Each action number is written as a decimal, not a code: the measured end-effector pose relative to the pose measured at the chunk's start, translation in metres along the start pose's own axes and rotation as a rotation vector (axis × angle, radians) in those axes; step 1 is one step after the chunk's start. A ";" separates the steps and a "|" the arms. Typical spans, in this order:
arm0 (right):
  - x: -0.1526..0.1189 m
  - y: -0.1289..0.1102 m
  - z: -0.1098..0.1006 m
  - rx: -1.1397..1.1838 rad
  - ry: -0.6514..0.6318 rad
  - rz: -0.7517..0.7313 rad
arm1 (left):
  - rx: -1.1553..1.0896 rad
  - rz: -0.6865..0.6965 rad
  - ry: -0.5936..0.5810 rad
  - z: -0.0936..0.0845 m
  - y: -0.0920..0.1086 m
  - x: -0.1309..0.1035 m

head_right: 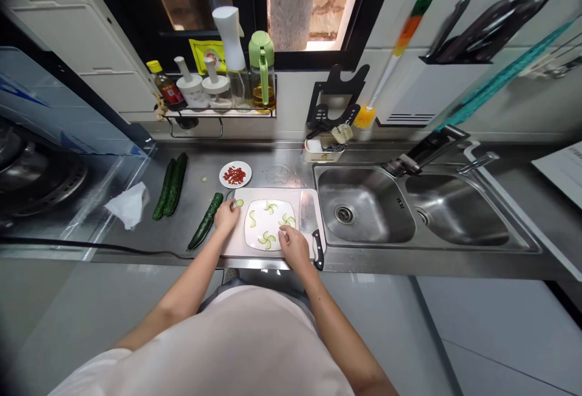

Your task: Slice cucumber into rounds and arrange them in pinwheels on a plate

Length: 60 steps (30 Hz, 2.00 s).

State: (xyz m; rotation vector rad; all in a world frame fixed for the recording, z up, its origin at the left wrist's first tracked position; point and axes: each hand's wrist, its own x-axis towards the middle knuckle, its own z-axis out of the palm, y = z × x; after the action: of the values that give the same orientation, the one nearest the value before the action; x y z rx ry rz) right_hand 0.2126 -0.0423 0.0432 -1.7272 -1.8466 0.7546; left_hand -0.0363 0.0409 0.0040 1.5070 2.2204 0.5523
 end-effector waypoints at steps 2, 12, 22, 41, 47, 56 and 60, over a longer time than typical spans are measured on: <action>-0.002 0.000 0.001 0.010 -0.004 -0.010 | 0.054 0.004 -0.012 0.001 0.005 0.002; -0.006 -0.001 0.001 0.013 -0.013 -0.029 | 0.077 -0.027 -0.041 0.002 0.010 0.015; -0.005 -0.005 0.001 0.035 -0.019 -0.039 | -0.295 -0.053 -0.018 0.002 0.013 0.014; 0.050 -0.089 -0.037 0.630 0.064 -0.069 | -1.206 0.067 -0.375 -0.088 0.085 -0.061; 0.054 -0.105 -0.038 0.747 -0.051 -0.082 | -1.217 0.102 -0.434 -0.094 0.093 -0.071; 0.056 -0.105 -0.038 0.845 -0.032 -0.062 | -1.600 -0.331 -1.015 -0.087 0.085 -0.078; 0.053 -0.105 -0.037 0.866 -0.059 -0.066 | -1.751 -0.399 -1.048 -0.083 0.088 -0.077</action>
State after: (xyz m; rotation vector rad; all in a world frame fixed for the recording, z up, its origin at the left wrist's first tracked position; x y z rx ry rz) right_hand 0.1585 0.0082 0.1417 -1.0755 -1.2818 1.3307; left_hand 0.0140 -0.0098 0.1288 0.1728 0.5459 0.8561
